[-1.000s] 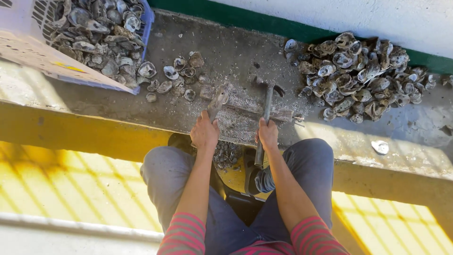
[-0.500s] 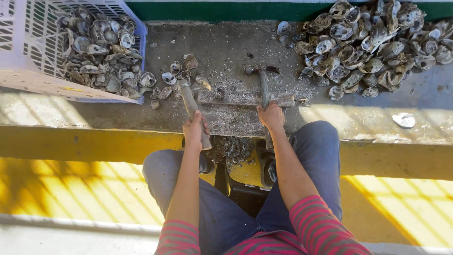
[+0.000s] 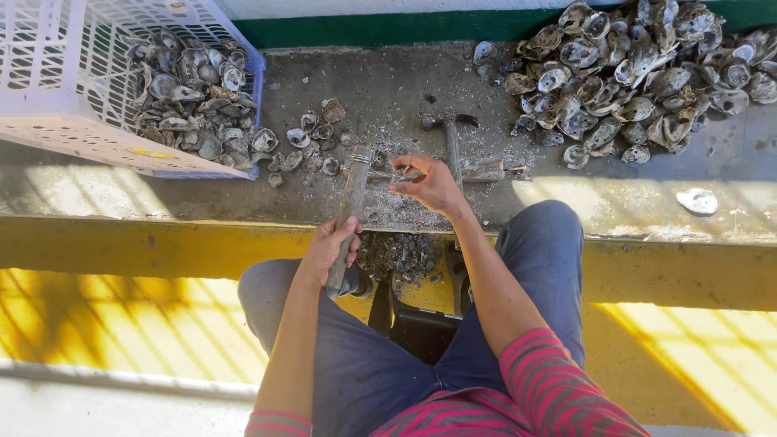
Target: The recorder uses a hammer to clean or separate oyster shells and place them into a basket.
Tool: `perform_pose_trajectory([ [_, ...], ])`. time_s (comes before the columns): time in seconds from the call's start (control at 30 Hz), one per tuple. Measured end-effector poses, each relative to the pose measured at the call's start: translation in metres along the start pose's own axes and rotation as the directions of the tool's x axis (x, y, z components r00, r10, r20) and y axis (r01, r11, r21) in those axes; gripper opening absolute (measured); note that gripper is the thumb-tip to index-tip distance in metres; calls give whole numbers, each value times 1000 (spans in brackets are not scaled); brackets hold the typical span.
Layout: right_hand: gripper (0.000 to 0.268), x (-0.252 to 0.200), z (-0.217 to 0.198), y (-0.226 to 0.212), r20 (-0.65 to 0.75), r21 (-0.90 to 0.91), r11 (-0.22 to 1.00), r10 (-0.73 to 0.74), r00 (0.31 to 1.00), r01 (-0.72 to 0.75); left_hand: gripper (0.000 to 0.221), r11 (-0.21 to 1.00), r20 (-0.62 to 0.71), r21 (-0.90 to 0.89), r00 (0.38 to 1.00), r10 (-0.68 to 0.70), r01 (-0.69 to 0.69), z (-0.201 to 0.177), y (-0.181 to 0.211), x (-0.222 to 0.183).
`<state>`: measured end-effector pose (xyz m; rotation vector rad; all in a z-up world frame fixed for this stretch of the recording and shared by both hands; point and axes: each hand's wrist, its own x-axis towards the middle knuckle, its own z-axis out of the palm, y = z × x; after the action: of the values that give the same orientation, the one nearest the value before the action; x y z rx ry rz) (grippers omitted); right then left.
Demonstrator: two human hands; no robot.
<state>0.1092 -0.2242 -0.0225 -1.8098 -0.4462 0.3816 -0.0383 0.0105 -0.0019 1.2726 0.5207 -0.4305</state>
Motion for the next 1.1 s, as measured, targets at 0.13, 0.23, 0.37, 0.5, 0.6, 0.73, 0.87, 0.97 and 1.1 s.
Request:
perform_pose_trajectory([
  [0.13,45,-5,-36,15,-12,-142,978,153,988,-153,34,982,-108,-180,991,-84,64,-28,3,-4],
  [0.23,44,-7,-89,-7,-244,-369,929,-75,967,-21,38,820,-93,-573,994,-48,-14,-77,-9,4],
  [0.37,51,16,-156,-7,-655,-703,699,-562,506,-134,38,834,-318,-531,947,-36,-146,-99,-27,17],
  [0.5,17,53,-85,-13,-511,-584,791,-531,676,180,37,794,-380,-560,925,8,-237,-85,-20,28],
  [0.6,36,74,16,52,-149,-721,693,-145,978,-7,35,849,-485,-446,874,36,-283,-66,4,18],
  [0.73,55,91,73,93,-143,-754,646,20,990,-122,36,846,-482,-462,876,13,-267,-71,1,12],
  [0.87,40,101,66,98,-180,-739,660,-2,984,-134,34,843,-493,-470,870,-7,-260,-71,4,14],
  [0.97,24,96,34,83,-296,-463,848,124,947,-256,34,848,-519,-454,855,-2,-274,-66,12,11],
  [1.1,8,88,-66,59,-768,-141,874,200,608,-466,34,834,-507,-485,862,-23,-263,-55,12,8],
])
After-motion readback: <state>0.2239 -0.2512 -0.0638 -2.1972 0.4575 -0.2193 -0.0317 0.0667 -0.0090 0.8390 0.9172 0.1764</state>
